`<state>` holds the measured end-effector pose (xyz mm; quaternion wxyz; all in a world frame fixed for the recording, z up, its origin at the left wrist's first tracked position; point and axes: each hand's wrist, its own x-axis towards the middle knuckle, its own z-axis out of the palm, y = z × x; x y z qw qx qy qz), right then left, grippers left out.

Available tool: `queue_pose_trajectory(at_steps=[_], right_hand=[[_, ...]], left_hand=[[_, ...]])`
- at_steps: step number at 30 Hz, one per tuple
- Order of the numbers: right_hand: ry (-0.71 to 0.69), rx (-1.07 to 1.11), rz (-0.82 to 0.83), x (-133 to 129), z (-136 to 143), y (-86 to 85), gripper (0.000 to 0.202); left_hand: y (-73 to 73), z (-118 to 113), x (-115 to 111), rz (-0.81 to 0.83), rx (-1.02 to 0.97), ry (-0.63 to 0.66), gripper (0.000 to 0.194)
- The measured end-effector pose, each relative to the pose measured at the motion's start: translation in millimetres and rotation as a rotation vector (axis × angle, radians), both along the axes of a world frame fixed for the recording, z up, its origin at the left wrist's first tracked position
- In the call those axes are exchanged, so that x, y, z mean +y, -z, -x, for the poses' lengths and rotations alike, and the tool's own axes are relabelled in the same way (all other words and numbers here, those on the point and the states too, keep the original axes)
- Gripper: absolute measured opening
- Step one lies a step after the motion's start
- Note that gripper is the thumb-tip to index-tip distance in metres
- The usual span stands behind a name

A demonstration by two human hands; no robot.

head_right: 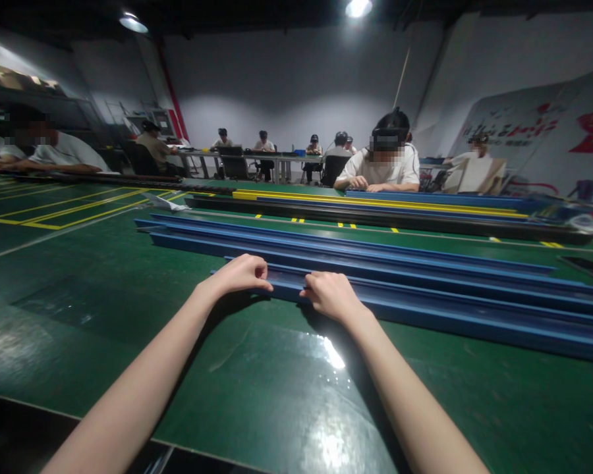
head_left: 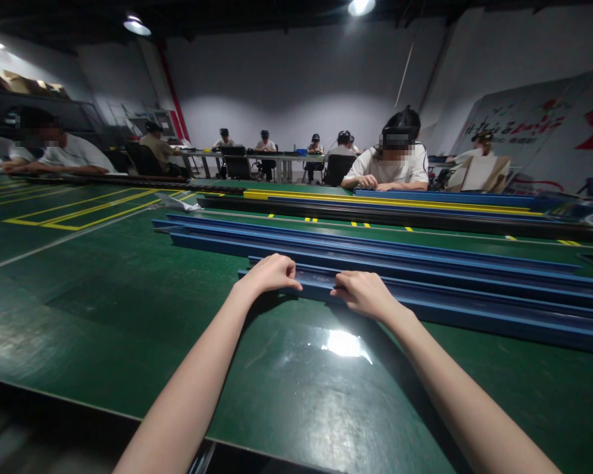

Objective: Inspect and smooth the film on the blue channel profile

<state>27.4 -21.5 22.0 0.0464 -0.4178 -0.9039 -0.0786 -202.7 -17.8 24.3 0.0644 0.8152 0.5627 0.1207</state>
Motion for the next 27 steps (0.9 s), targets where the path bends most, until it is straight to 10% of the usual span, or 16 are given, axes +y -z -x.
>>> queue_pose_trajectory(at_steps=[27], right_hand=[[0.051,0.074,0.056,0,-24,2.5,0.022]], left_hand=[[-5.5,-14,-4,0.006,-0.002,0.076,0.025]])
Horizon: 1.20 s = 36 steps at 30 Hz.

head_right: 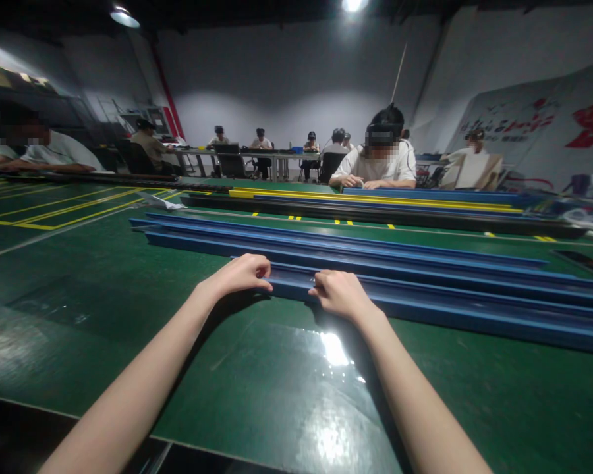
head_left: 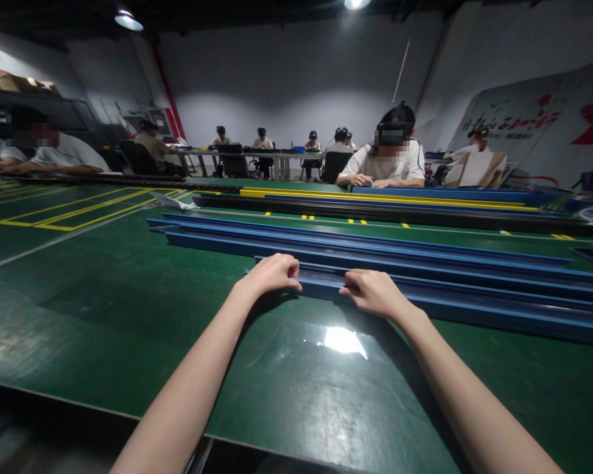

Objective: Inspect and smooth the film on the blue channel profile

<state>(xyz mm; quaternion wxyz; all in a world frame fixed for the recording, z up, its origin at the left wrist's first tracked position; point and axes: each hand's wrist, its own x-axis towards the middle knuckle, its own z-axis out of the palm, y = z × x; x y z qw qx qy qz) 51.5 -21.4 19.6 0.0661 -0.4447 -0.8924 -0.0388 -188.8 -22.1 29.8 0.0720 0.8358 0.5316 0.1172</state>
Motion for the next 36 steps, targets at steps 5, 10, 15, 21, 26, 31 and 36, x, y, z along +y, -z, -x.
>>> queue_pose_trajectory(at_steps=[5,10,15,21,26,31,36], right_hand=[[-0.016,0.026,-0.004,0,-1,1.9,0.022],[-0.028,0.040,-0.018,1,-2,3.0,0.023],[-0.017,0.038,0.001,0,-1,1.5,0.023],[-0.019,0.059,0.019,0,-1,1.2,0.024],[-0.013,0.070,0.049,1,-1,2.3,0.025],[-0.021,0.078,0.047,1,-1,2.9,0.025],[-0.014,0.078,0.060,1,-1,2.8,0.024]], left_hand=[[1.0,2,0,0.011,-0.021,-0.024,0.026],[5.3,3,3,0.013,-0.061,-0.023,0.028],[7.2,4,6,0.017,-0.085,-0.010,0.028],[7.0,4,6,0.006,-0.095,0.013,0.028],[11.8,6,8,0.043,-0.157,0.030,0.030],[15.7,9,10,0.083,-0.202,0.033,0.035],[14.5,9,10,0.134,-0.202,-0.011,0.039]])
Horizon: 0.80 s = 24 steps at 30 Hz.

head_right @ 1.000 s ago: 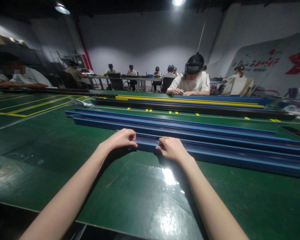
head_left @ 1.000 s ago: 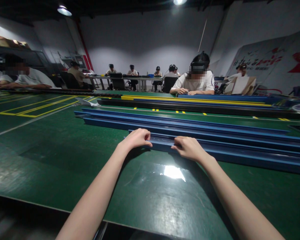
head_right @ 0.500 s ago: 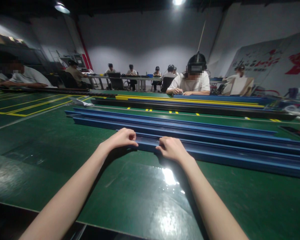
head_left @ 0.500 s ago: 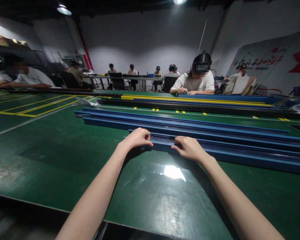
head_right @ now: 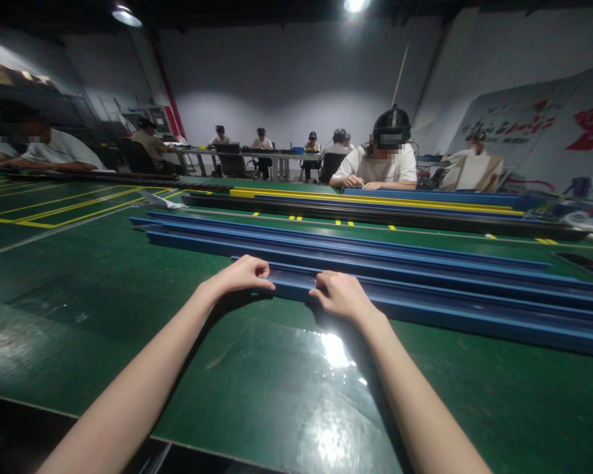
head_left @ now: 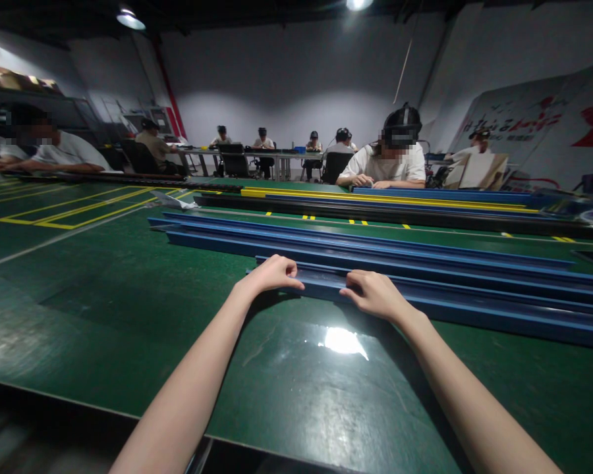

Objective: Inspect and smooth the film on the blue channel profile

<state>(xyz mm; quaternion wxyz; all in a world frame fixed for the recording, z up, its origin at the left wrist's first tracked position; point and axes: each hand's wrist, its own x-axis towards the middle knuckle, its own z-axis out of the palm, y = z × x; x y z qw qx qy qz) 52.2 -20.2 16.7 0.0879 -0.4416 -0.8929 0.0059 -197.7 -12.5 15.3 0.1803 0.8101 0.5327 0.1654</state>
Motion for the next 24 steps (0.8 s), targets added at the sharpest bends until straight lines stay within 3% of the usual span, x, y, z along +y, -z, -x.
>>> queue_pose_trajectory(at_steps=[9,15,24], right_hand=[[-0.014,0.040,-0.014,0,0,3.3,0.024],[-0.012,0.121,0.020,-2,3,4.0,0.022],[-0.018,0.163,-0.012,-2,22,8.0,0.019]], left_hand=[[5.2,3,0,0.003,0.088,-0.072,0.045],[-0.5,2,-5,0.000,0.150,-0.123,0.047],[-6.8,16,-6,0.061,0.079,-0.126,0.041]])
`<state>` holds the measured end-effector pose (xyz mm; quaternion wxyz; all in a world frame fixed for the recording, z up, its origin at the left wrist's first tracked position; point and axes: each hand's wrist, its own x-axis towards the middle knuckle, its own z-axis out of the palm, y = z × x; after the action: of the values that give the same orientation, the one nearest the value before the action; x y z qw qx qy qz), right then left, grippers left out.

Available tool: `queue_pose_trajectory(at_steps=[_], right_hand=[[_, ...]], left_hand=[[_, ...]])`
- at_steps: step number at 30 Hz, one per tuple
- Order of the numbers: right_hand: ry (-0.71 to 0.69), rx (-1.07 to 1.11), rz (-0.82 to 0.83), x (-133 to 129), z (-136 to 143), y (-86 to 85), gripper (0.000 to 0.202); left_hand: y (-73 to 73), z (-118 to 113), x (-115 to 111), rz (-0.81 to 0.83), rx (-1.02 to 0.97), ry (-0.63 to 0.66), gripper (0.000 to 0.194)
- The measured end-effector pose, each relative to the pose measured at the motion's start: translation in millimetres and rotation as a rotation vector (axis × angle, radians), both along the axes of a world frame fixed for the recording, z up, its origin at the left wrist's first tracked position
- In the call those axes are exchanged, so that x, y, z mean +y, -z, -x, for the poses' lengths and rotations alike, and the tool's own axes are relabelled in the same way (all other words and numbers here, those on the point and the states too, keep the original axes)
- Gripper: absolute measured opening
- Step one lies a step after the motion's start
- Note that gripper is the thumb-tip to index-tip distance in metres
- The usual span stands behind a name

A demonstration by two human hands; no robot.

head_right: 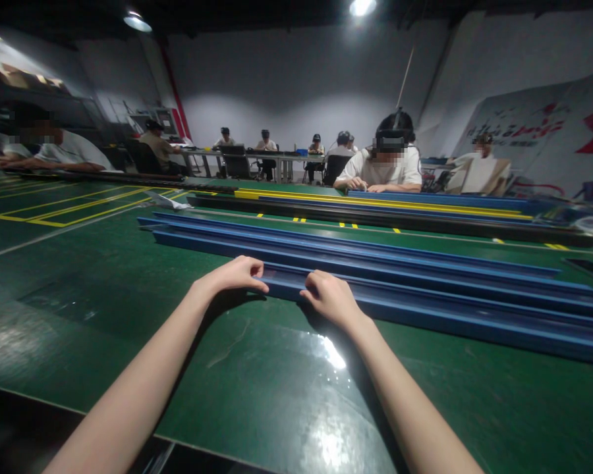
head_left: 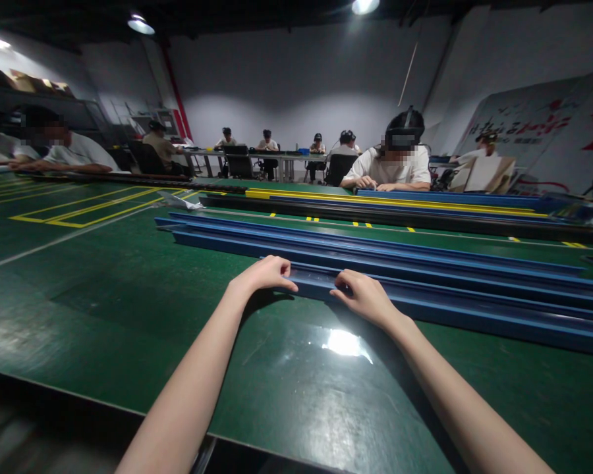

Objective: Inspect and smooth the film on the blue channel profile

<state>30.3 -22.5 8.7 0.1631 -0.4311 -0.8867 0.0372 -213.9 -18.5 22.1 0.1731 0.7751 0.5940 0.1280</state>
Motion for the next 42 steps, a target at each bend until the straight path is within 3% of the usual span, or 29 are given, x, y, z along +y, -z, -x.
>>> queue_pose_trajectory(at_steps=[15,21,33,42], right_hand=[[0.041,-0.068,-0.030,-1,3,-4.7,0.020],[0.018,-0.089,0.006,-1,7,-6.2,0.022],[-0.038,-0.190,-0.033,2,32,-3.7,0.022],[-0.029,-0.236,-0.042,2,35,-4.0,0.021]], left_hand=[[-9.2,23,-2,0.082,-0.101,-0.062,0.025],[-11.8,26,-4,0.120,-0.036,-0.081,0.025],[-5.9,33,-1,0.164,0.065,-0.106,0.029],[-2.7,38,2,0.157,0.091,-0.111,0.032]])
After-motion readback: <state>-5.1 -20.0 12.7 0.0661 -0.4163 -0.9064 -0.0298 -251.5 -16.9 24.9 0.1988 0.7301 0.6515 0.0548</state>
